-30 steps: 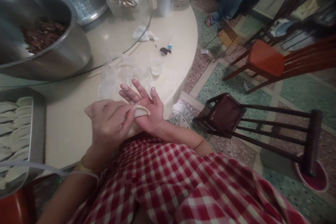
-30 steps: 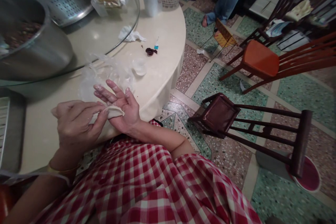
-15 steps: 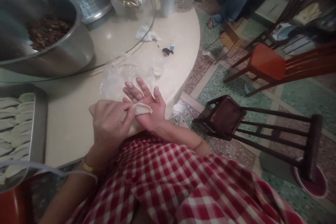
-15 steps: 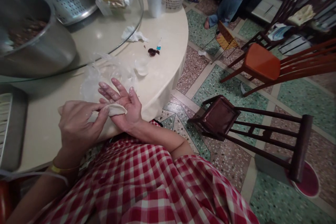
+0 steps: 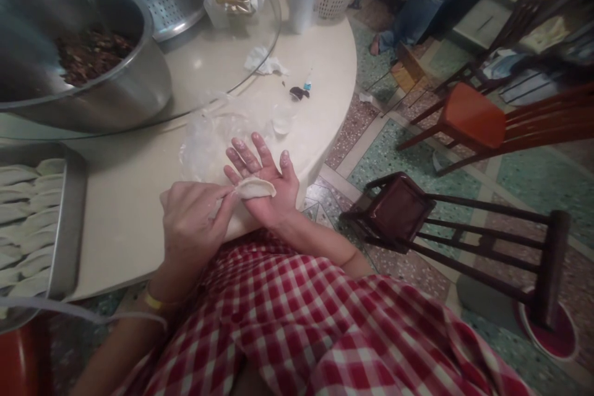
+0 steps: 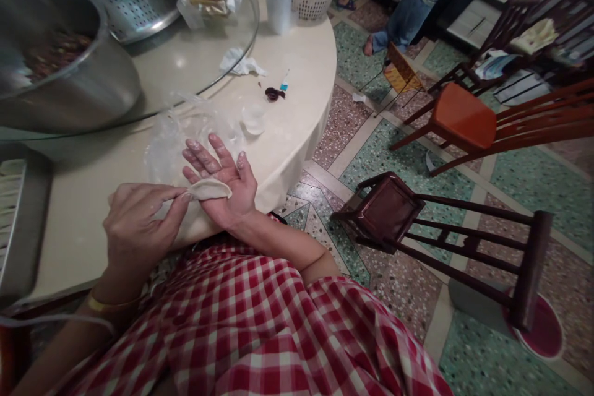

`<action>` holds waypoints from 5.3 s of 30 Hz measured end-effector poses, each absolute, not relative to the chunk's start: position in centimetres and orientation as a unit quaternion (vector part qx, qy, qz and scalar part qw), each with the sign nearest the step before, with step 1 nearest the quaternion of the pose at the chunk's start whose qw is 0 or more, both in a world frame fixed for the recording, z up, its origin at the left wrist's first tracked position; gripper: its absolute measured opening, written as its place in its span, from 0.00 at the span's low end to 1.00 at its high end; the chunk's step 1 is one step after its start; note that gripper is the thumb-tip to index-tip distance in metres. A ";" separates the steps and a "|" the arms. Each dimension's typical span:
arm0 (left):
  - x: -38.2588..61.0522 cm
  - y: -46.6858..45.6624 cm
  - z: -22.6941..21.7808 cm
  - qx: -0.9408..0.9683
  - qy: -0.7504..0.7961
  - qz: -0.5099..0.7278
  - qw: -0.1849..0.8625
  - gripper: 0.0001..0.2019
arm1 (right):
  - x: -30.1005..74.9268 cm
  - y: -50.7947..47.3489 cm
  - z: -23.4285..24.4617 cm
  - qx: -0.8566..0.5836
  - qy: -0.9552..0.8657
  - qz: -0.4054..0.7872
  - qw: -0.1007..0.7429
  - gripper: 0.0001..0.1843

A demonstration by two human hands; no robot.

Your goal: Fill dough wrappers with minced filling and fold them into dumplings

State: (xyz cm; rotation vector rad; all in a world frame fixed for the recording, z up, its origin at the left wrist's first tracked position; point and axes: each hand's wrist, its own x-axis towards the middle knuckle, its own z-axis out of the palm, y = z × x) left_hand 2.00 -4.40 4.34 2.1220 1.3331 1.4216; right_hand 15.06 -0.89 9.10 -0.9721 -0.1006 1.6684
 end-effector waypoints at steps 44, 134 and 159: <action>2.2 -5.4 3.9 0.677 0.487 0.480 0.274 0.09 | 15.4 -0.7 9.6 -0.417 -0.047 0.701 0.577 0.29; 0.5 -6.0 4.6 0.691 0.460 0.500 0.244 0.06 | 12.0 -2.0 8.2 -0.434 -0.074 0.768 0.465 0.26; -23.5 -6.1 -5.9 0.513 0.835 0.054 0.192 0.21 | 11.6 -0.4 7.7 -0.490 -0.194 0.722 0.449 0.23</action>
